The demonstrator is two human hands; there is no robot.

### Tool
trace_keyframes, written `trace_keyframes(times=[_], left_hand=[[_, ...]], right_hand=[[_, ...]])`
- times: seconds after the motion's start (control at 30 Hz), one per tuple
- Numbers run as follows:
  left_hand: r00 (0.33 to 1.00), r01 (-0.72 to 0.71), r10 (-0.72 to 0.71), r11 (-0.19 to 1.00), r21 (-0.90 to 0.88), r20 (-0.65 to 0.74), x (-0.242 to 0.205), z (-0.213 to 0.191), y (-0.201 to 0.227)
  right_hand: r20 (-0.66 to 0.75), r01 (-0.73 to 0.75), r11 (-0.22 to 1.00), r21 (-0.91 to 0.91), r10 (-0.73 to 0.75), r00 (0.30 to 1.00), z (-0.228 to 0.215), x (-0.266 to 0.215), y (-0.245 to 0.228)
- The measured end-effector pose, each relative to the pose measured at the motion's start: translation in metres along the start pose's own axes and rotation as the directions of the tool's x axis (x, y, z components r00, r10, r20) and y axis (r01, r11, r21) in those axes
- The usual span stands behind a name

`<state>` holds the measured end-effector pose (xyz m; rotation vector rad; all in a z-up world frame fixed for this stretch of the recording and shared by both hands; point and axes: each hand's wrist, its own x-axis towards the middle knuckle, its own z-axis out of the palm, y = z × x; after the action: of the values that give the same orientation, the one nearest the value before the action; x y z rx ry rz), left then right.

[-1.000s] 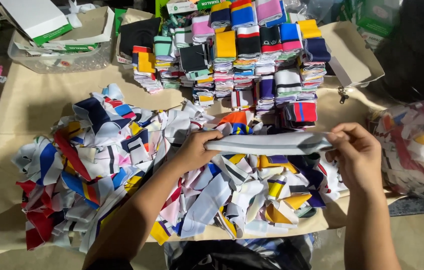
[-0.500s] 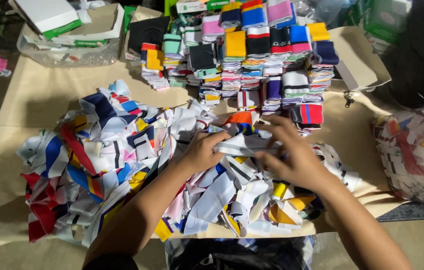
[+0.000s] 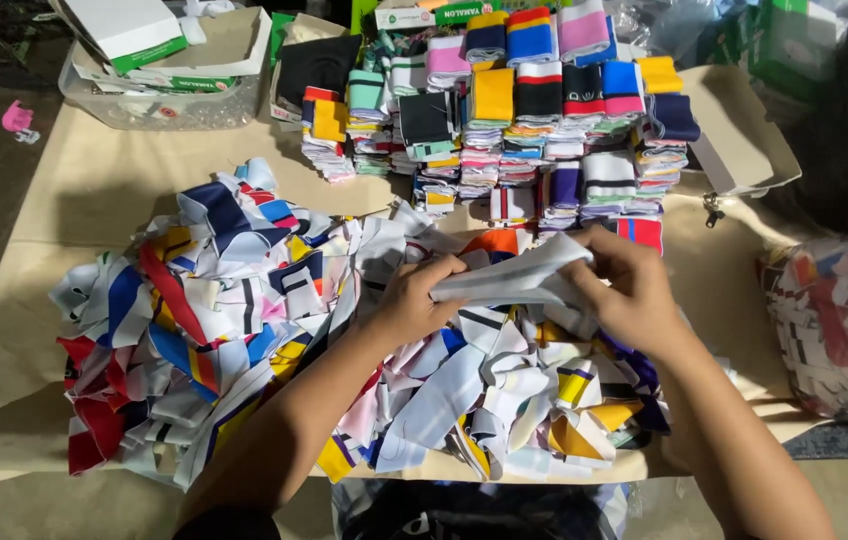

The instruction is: Sorting and folding small fabric scraps into organized, color-coded stacks.

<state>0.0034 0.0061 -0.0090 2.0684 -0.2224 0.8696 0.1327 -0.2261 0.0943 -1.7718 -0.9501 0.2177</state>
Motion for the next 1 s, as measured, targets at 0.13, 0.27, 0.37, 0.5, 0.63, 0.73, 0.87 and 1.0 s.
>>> trace_keyframes(times=[0.13, 0.27, 0.37, 0.5, 0.63, 0.73, 0.87, 1.0], left_hand=[[0.999, -0.020, 0.020, 1.000, 0.009, 0.045, 0.008, -0.002, 0.013], [0.998, -0.027, 0.028, 0.999, -0.023, 0.052, 0.008, -0.004, 0.019], [1.000, -0.006, 0.006, 1.000, -0.017, 0.002, 0.010, -0.002, 0.015], [0.999, 0.017, -0.018, 1.000, -0.022, -0.050, 0.003, 0.008, 0.004], [0.993, -0.089, 0.080, 0.992, 0.089, 0.091, 0.025, -0.005, 0.042], [0.990, -0.112, 0.109, 0.993, 0.025, 0.094, 0.043, -0.019, 0.085], [0.967, 0.114, -0.013, 0.914, -0.388, 0.255, 0.050, -0.077, 0.172], [0.956, 0.170, -0.053, 0.902, -0.397, 0.289, 0.037, -0.115, 0.242]], right_hand=[[0.104, 0.244, 0.956, -0.161, -0.229, 0.968, 0.014, -0.002, 0.002], [0.264, 0.259, 0.965, -0.049, -0.237, 0.935, 0.039, -0.014, 0.003], [0.242, 0.304, 0.951, -0.063, -0.281, 0.929, 0.043, -0.012, 0.036], [-0.003, 0.256, 0.963, -0.083, -0.257, 0.966, 0.032, -0.019, 0.070], [0.060, 0.289, 0.954, -0.082, -0.285, 0.957, 0.026, -0.022, 0.058], [0.198, 0.319, 0.946, -0.067, -0.300, 0.933, 0.020, -0.019, -0.001], [0.223, 0.251, 0.967, -0.047, -0.235, 0.946, 0.021, -0.021, 0.009], [0.244, 0.283, 0.959, 0.002, -0.275, 0.930, 0.024, -0.018, 0.027]])
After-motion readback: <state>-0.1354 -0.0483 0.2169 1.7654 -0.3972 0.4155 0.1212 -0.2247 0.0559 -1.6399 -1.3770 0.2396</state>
